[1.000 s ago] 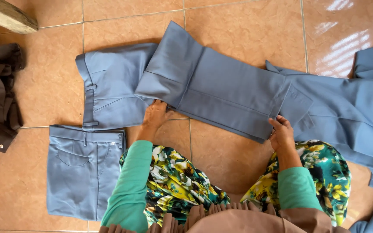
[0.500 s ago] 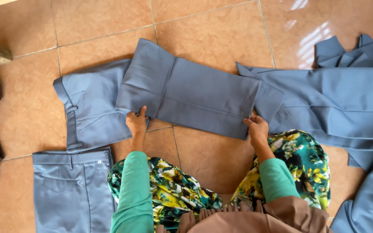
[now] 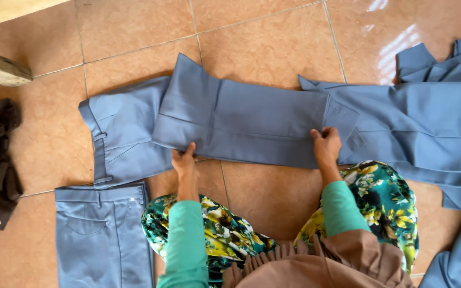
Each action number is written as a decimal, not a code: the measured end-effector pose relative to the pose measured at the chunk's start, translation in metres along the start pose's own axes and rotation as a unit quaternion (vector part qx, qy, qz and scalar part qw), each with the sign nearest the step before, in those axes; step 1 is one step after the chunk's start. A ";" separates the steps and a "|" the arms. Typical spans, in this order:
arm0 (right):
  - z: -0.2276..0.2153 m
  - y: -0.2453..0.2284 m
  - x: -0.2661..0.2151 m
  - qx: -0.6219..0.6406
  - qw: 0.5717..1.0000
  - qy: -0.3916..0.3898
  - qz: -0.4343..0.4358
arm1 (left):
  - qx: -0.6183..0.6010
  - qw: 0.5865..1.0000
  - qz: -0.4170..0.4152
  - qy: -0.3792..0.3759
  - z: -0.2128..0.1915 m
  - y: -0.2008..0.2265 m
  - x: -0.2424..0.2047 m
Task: Folding and smoothing blue trousers on the floor in a sewing factory.
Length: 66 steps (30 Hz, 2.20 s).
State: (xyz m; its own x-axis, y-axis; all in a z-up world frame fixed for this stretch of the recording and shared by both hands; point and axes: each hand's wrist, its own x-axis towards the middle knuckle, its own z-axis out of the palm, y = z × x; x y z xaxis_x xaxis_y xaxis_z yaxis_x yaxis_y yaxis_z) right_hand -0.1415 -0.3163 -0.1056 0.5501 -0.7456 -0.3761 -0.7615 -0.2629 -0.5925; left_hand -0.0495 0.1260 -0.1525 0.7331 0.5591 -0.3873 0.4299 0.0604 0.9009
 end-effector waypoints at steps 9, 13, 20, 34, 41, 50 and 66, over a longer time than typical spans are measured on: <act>-0.042 0.015 0.054 0.051 0.995 0.031 -0.079 | -0.102 0.969 -0.216 0.062 0.010 -0.032 -0.151; -0.046 0.014 0.053 0.062 0.994 0.023 -0.093 | -0.071 0.973 -0.211 0.056 0.001 -0.064 -0.134; -0.036 -0.017 0.011 -0.091 0.936 0.187 -0.285 | -0.036 0.927 -0.323 -0.190 0.013 0.048 -0.246; 0.048 -0.033 -0.001 -0.257 0.821 0.071 -0.506 | 0.559 0.665 0.484 -0.104 0.160 -0.003 -0.107; 0.028 -0.038 0.021 -0.261 0.834 0.142 -0.465 | 0.557 0.686 0.467 -0.036 0.162 0.012 -0.113; 0.021 -0.028 0.035 -0.220 0.810 0.127 -0.528 | 0.546 0.670 0.485 -0.135 0.202 -0.012 -0.144; 0.001 0.079 0.154 -0.074 0.992 -0.091 -0.052 | 0.543 0.711 0.445 -0.026 0.118 -0.018 -0.133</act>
State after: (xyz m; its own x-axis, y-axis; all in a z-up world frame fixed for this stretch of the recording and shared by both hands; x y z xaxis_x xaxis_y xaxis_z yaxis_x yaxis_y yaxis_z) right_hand -0.1167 -0.4513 -0.2107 0.6709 -0.5906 -0.4484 -0.7318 -0.4298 -0.5289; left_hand -0.0923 -0.0467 -0.1403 0.9760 -0.0566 0.2101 -0.0834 -0.9891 0.1210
